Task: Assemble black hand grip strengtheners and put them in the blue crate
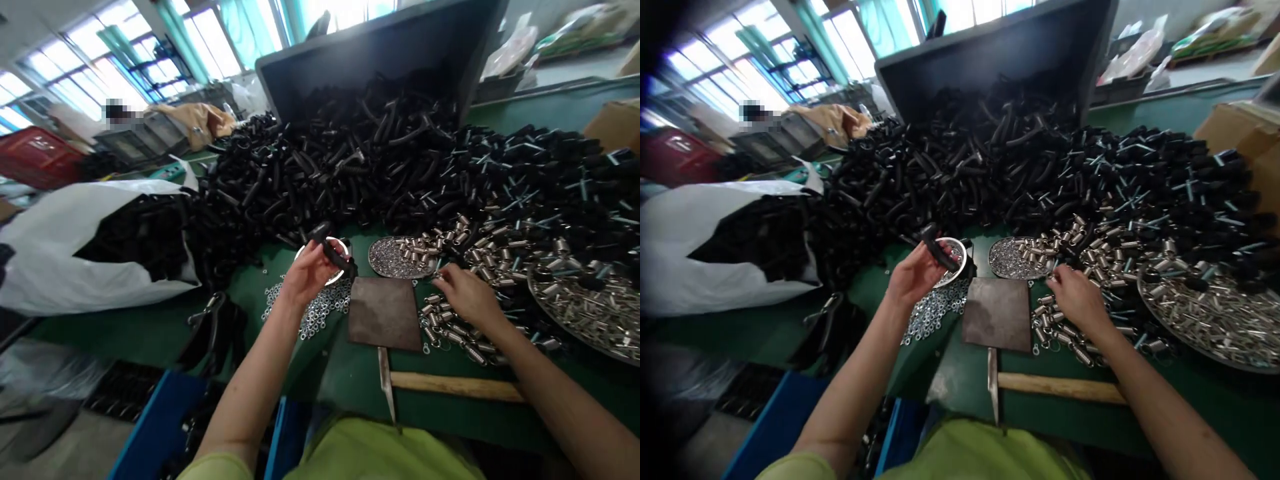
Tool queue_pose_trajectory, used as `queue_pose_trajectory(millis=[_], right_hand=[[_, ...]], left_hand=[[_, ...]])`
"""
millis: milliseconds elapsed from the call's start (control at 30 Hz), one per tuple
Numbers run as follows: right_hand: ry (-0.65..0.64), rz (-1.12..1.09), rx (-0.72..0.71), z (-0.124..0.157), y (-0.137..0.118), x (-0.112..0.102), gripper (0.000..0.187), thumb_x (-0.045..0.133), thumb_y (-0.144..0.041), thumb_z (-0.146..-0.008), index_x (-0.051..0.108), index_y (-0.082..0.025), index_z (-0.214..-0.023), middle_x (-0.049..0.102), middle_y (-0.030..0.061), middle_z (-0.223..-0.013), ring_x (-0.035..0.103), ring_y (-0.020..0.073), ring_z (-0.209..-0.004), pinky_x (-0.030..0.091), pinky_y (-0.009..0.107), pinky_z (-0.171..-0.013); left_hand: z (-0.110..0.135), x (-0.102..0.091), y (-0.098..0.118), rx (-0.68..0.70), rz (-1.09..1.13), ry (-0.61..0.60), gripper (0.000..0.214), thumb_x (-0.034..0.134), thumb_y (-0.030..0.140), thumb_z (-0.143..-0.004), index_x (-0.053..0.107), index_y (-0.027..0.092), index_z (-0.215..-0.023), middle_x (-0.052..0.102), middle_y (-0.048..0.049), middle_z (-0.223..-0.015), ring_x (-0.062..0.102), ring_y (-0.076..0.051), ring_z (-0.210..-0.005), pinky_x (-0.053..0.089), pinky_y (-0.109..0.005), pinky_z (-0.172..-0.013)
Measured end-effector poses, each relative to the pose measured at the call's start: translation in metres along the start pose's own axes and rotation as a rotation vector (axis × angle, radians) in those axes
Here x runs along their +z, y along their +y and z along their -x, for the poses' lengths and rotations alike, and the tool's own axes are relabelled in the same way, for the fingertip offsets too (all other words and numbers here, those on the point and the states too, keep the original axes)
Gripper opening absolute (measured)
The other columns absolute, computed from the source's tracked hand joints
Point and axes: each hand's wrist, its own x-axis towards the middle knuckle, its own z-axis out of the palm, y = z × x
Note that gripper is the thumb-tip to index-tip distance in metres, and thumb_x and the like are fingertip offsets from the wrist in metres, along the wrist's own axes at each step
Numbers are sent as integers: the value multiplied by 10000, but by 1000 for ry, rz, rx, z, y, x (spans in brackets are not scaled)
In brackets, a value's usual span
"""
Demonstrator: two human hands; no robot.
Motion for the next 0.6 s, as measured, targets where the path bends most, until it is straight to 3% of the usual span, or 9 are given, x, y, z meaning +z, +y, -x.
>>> queue_pose_trajectory(millis=[133, 200, 267, 400, 500, 600], right_hand=[[105, -320, 119, 27, -2, -10, 316, 474, -419, -842, 574, -186, -1030, 659, 74, -909, 596, 201, -697, 436, 324, -646], [79, -416, 142, 42, -10, -15, 322, 503, -468, -821, 606, -222, -1003, 657, 44, -920, 579, 174, -635, 439, 314, -616], [56, -527, 168, 54, -20, -18, 330, 535, -490, -801, 612, -240, -1001, 648, 21, -869, 561, 154, -597, 433, 290, -565], [47, -755, 210, 70, -47, -15, 289, 597, -458, -775, 609, -226, -946, 535, -38, -574, 477, 118, -484, 362, 236, -450], [-10, -969, 197, 75, -65, -10, 220, 603, -412, -783, 595, -212, -876, 464, -66, -476, 420, 93, -427, 329, 220, -427], [-194, -1195, 200, 77, -79, -2, 235, 611, -387, -786, 542, -211, -925, 508, -66, -514, 453, 92, -446, 364, 217, -443]], left_hand=[[67, -40, -15, -27, -239, 210, 368, 657, 308, -724, 587, 190, -1066, 591, -10, -814, 560, -100, -655, 473, -263, -661], [91, -52, -31, -91, -552, 242, 303, 658, 345, -722, 622, 172, -968, 569, 7, -702, 522, -104, -588, 436, -247, -602], [107, -57, -49, -129, -922, 235, 236, 611, 375, -761, 640, 171, -876, 586, -13, -699, 545, -146, -650, 425, -263, -628], [120, -52, -73, -90, -1494, 256, 136, 501, 254, -831, 615, 180, -817, 602, -57, -832, 571, -184, -799, 408, -274, -721], [121, -46, -78, -98, -1665, 253, 127, 473, 173, -826, 598, 184, -843, 590, -61, -880, 576, -171, -787, 396, -255, -706], [122, -43, -75, -112, -1722, 192, 202, 479, 121, -794, 600, 212, -927, 597, -52, -947, 582, -168, -803, 388, -247, -690]])
